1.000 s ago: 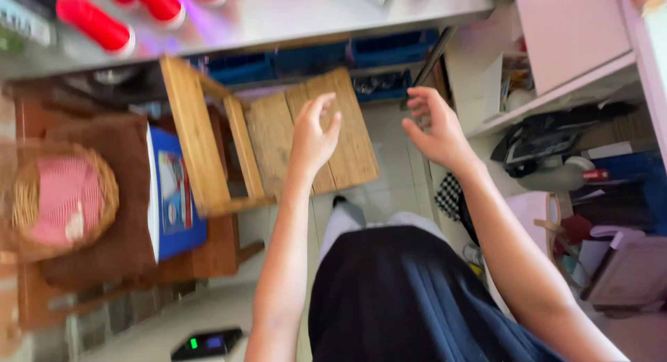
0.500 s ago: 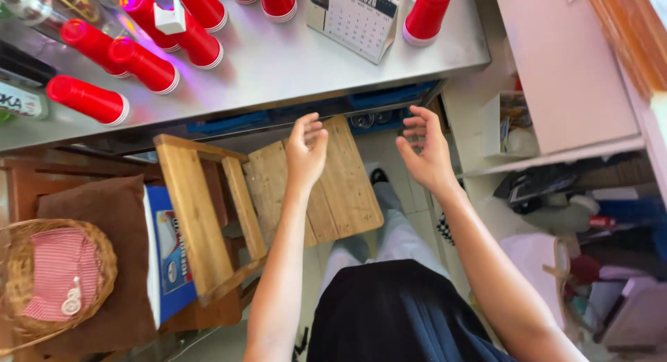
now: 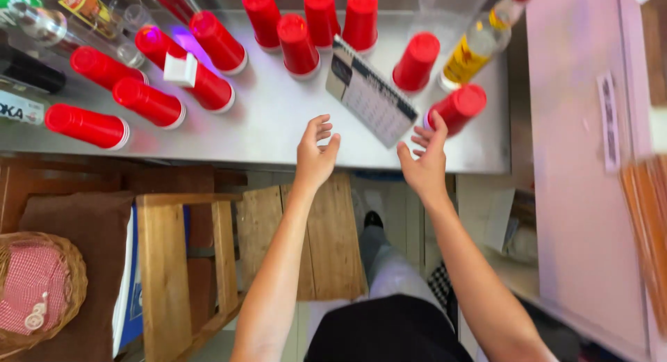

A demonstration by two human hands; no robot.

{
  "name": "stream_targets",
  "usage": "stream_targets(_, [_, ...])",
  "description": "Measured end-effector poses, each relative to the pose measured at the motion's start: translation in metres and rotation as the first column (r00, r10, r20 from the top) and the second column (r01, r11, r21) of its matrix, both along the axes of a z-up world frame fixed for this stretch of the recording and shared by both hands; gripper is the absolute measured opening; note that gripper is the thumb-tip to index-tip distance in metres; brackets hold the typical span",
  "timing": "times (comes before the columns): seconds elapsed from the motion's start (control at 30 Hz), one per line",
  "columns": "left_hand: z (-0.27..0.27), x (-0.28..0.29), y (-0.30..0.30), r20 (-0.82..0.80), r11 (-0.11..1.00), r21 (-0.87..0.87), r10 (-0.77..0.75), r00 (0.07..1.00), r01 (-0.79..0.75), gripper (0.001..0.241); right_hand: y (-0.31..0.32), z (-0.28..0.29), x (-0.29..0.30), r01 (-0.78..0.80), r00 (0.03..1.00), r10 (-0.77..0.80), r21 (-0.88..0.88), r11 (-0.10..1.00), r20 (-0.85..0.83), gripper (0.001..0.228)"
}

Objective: Organizing various items including bottles, a cutting board, and a calendar in a bar prep area.

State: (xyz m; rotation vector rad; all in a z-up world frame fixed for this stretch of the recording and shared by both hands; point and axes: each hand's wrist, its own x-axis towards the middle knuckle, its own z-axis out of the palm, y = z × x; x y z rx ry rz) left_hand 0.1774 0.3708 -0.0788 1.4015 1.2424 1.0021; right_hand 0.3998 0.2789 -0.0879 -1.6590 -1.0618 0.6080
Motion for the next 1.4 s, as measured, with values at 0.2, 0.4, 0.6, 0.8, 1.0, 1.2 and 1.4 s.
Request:
stream_targets(0.2, [-0.02, 0.049, 0.068, -0.105, 0.983, 0.172, -0.046, 0.993, 0.064, 0.051, 0.05, -0.025, 0.011, -0.004, 0.99, -0.006, -0.075, 0.997, -0.14, 0.085])
stream_targets(0.4, [-0.03, 0.07, 0.088, -0.025, 0.99, 0.104, -0.089, 0.996, 0.091, 0.055, 0.058, -0.028, 0.008, -0.027, 0.919, 0.055, 0.076, 0.997, -0.391, 0.04])
stream_targets(0.6, [-0.026, 0.066, 0.09, -0.004, 0.994, 0.038, -0.105, 0.994, 0.105, 0.063, 0.035, -0.042, 0.008, 0.046, 0.931, 0.046, 0.241, 0.969, -0.361, 0.031])
stream_targets(0.8, [-0.024, 0.055, 0.066, -0.152, 0.978, 0.201, -0.023, 0.988, 0.054, 0.064, -0.019, -0.025, -0.017, 0.177, 0.906, -0.076, 0.209, 0.962, -0.416, 0.028])
stream_targets(1.0, [-0.018, 0.041, 0.021, -0.088, 0.899, 0.396, -0.167, 0.982, 0.188, 0.044, -0.099, -0.01, -0.037, 0.283, 0.89, -0.145, 0.274, 0.919, -0.433, 0.031])
stream_targets(1.2, [0.035, 0.04, -0.063, 0.052, 0.84, 0.201, -0.522, 0.851, 0.503, 0.026, -0.215, 0.028, -0.051, 0.419, 0.888, -0.309, 0.325, 0.848, -0.341, 0.031])
stream_targets(1.4, [0.031, 0.063, -0.151, -0.044, 0.655, 0.363, -0.698, 0.714, 0.663, 0.023, -0.349, 0.05, -0.077, 0.603, 0.797, -0.559, 0.238, 0.761, -0.231, 0.037])
